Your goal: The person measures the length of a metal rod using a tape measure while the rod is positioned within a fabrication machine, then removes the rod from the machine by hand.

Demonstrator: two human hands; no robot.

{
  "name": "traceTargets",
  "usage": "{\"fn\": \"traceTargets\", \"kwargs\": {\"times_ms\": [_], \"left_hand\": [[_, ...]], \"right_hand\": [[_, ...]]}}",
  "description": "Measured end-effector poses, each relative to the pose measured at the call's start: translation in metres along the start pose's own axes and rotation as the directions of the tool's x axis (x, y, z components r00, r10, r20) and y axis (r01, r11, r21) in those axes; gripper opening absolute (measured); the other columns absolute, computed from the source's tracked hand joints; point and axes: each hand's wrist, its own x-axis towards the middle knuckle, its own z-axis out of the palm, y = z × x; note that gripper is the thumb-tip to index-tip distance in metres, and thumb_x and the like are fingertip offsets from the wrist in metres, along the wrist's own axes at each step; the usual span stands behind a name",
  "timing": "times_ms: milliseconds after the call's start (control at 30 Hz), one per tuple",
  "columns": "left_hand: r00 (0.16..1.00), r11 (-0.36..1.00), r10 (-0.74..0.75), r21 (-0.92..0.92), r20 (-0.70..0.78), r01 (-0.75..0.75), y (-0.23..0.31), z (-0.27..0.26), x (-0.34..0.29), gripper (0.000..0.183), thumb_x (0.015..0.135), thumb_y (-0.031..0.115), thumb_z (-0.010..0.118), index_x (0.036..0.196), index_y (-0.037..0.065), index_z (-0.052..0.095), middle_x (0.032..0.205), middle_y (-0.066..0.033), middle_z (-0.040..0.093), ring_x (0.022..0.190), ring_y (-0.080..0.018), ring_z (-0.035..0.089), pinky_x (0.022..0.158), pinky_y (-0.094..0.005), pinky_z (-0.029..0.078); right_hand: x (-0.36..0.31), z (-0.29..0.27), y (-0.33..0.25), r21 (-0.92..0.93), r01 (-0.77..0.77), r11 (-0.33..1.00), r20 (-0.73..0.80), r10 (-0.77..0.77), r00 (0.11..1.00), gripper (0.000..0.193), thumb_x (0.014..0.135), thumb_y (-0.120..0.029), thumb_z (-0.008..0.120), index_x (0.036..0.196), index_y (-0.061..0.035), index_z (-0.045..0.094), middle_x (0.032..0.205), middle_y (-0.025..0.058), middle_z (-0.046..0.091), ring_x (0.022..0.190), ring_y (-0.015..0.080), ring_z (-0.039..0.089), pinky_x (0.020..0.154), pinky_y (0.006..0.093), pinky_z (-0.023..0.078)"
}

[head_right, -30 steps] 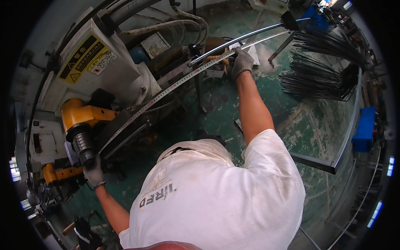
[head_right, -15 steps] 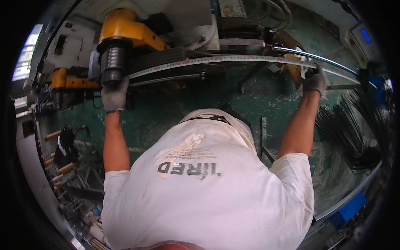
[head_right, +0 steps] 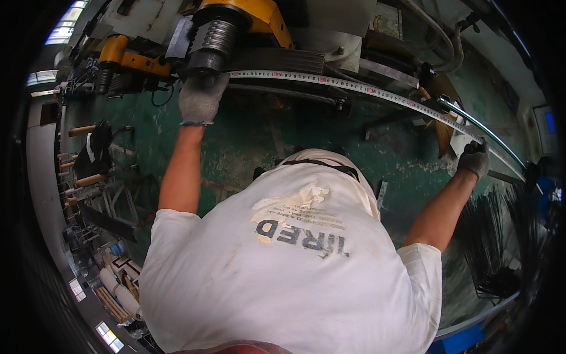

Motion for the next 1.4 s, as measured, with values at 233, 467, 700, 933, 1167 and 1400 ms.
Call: {"fn": "traceTargets", "kwargs": {"times_ms": [233,467,700,933,1167,1400], "left_hand": [[0.999,0.999,-0.049,0.007,-0.021,0.049,-0.013,0.018,0.001,0.042,0.090,0.049,0.078,0.102,0.008,0.080,0.097,-0.0174,0.078,0.093,-0.0398,0.075,0.080,-0.0505,0.061],[0.993,0.999,0.031,-0.031,-0.118,-0.035,-0.009,0.018,0.004,0.038,0.090,0.045,0.080,0.099,0.008,0.080,0.091,-0.0171,0.077,0.087,-0.0398,0.074,0.076,-0.0507,0.059],[0.960,0.983,0.178,0.073,-0.215,-0.166,-0.019,0.023,-0.003,0.039,0.091,0.044,0.079,0.090,0.006,0.078,0.086,-0.0187,0.075,0.082,-0.0409,0.072,0.072,-0.0514,0.059],[0.985,0.997,0.075,0.015,-0.157,-0.073,-0.019,0.025,0.003,0.045,0.093,0.050,0.077,0.088,0.005,0.078,0.085,-0.0200,0.074,0.081,-0.0417,0.072,0.070,-0.0523,0.059],[0.952,0.981,0.194,0.048,-0.237,-0.188,-0.040,0.039,0.000,0.042,0.091,0.047,0.080,0.087,0.005,0.077,0.084,-0.0196,0.075,0.079,-0.0419,0.073,0.068,-0.0522,0.059],[0.846,0.876,0.481,0.164,-0.230,-0.453,-0.011,0.016,0.005,0.027,0.089,0.030,0.085,0.097,0.005,0.079,0.084,-0.0170,0.073,0.078,-0.0389,0.071,0.070,-0.0502,0.059]], "right_hand": [[-0.002,-0.003,0.011,-0.006,-0.008,1.000,-0.025,0.008,1.000,0.023,0.114,-0.031,0.061,0.108,-0.0094,0.066,0.085,0.0055,0.059,0.071,0.0209,0.054,0.058,0.0350,0.042],[0.029,-0.027,0.019,-0.139,0.054,0.989,0.026,-0.050,0.998,0.024,0.114,-0.031,0.061,0.108,-0.0083,0.066,0.083,0.0063,0.058,0.071,0.0215,0.054,0.056,0.0348,0.042],[0.036,-0.020,0.024,0.017,-0.057,0.998,0.022,0.056,0.998,0.027,0.113,-0.034,0.062,0.112,-0.0071,0.068,0.085,0.0070,0.059,0.072,0.0220,0.054,0.058,0.0348,0.043],[0.039,-0.027,0.018,-0.012,-0.055,0.998,0.014,0.055,0.998,0.029,0.113,-0.035,0.062,0.112,-0.0064,0.069,0.087,0.0069,0.061,0.074,0.0222,0.055,0.059,0.0340,0.044],[0.034,-0.023,0.016,-0.060,0.013,0.998,0.030,-0.011,0.999,0.029,0.114,-0.033,0.059,0.112,-0.0061,0.070,0.087,0.0077,0.062,0.073,0.0223,0.055,0.059,0.0341,0.044],[-0.015,-0.032,-0.003,0.049,-0.001,0.999,0.037,-0.001,0.999,0.026,0.114,-0.029,0.059,0.121,-0.0064,0.071,0.086,0.0059,0.064,0.075,0.0192,0.056,0.061,0.0327,0.043]]}}
